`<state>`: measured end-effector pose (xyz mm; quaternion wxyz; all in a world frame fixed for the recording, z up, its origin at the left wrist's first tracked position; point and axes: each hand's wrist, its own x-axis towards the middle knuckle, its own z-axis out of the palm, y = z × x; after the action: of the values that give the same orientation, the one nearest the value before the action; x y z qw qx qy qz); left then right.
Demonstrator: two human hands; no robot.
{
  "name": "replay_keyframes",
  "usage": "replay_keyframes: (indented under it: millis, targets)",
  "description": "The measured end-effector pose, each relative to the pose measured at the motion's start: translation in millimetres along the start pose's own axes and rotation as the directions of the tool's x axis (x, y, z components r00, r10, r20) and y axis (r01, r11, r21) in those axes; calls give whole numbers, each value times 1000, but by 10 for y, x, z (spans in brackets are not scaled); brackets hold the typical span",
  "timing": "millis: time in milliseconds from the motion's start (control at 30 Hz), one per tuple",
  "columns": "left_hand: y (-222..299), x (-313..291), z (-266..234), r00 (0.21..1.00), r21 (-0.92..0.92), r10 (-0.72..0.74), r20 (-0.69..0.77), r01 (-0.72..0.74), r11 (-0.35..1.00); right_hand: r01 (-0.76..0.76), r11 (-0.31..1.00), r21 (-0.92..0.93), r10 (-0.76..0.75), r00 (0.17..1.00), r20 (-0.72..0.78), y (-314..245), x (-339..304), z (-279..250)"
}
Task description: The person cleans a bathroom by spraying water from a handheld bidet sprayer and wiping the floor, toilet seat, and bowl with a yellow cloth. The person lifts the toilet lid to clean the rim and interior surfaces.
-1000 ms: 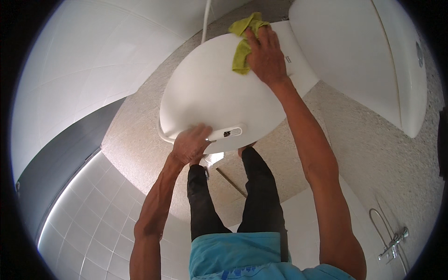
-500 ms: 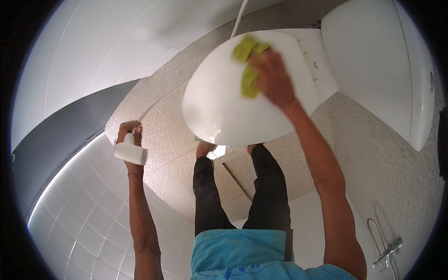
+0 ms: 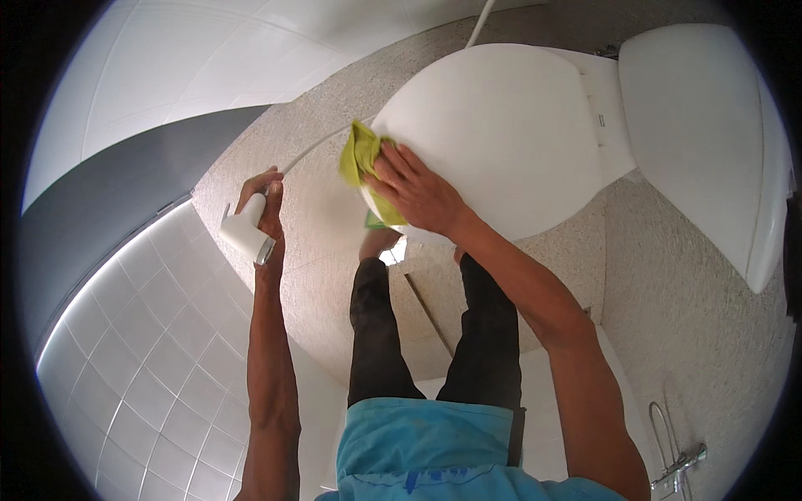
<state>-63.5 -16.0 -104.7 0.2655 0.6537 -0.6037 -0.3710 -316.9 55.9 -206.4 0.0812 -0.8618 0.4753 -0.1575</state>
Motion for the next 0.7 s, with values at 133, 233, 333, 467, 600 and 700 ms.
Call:
replay_keyframes:
  millis: [133,233,333,467,600,700]
  targets:
    - [-179,3,-7,1000,-100,26,4,-25,995,102,984,146,-116,989,91,110,-630,-190]
    - [-385,-41,-74,1000,-171,-27,-13,25,985,55,974,221,-78,992,99,471,-1285,-386]
    - [-420,-93,-53,994,-271,-105,-39,91,958,-162,985,60,157,985,73,849,-1553,-490]
    - [-532,-141,-68,978,-396,-199,-60,159,905,-215,975,50,218,974,-63,896,-850,-413]
    - [-508,-164,-54,970,-445,-243,-10,214,870,-8,996,92,9,1000,-11,453,-11,-166]
    - [-514,-186,-75,962,-477,-273,4,242,845,188,954,234,-192,981,-7,3,145,34]
